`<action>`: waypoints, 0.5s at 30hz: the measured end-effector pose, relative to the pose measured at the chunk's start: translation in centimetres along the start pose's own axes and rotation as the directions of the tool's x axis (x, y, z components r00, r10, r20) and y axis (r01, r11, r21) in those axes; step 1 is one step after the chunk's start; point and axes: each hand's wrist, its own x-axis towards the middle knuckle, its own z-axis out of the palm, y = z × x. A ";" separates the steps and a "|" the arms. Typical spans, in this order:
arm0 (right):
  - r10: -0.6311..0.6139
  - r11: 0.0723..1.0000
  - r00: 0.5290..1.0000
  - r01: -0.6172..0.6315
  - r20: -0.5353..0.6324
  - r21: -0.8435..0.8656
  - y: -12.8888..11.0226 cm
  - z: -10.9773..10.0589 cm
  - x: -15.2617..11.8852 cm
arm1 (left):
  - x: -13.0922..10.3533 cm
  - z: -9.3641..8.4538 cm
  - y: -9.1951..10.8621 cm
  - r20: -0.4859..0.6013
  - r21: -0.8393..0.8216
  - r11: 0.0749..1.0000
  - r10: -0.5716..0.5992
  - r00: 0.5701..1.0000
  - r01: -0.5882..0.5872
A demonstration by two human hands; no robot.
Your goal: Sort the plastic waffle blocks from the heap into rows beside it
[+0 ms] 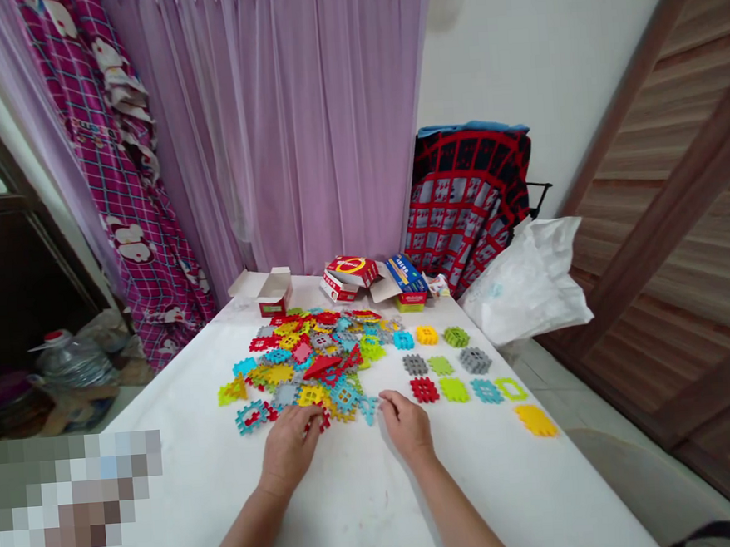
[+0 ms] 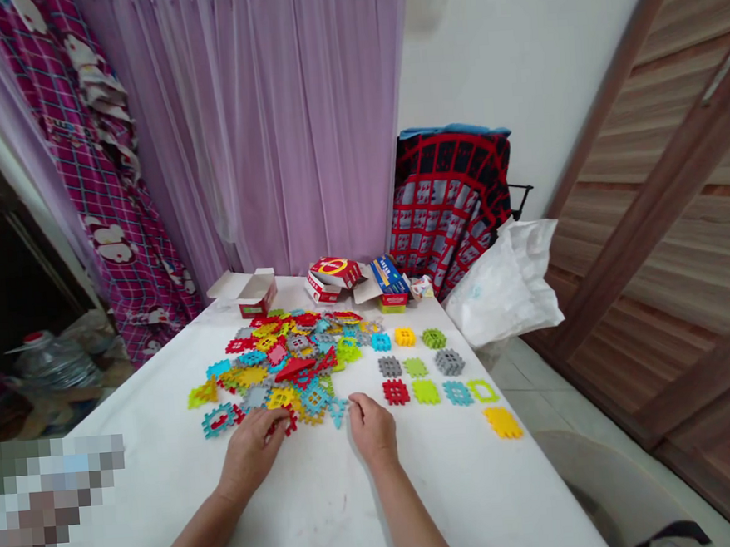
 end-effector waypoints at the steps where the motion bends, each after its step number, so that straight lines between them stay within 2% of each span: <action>1: 0.002 1.000 1.000 -0.002 -0.011 0.021 0.0 0.0 -0.1 | -0.1 0.1 -0.2 -0.002 -0.012 1.000 -0.018 1.000 0.018; 6: -0.044 0.996 0.998 0.047 -0.035 0.074 -0.7 -0.3 -0.3 | -0.7 0.4 -1.1 -0.026 -0.056 0.994 -0.097 0.995 0.095; 11: -0.099 0.991 0.995 0.097 0.024 0.093 -1.1 -0.8 -0.5 | -1.0 -0.3 -1.4 -0.047 -0.058 0.989 -0.139 0.989 0.136; 15: -0.097 0.992 0.994 0.091 0.059 0.092 -1.0 -0.9 -0.6 | -0.7 -1.3 -2.6 -0.119 0.060 0.986 -0.145 0.982 0.153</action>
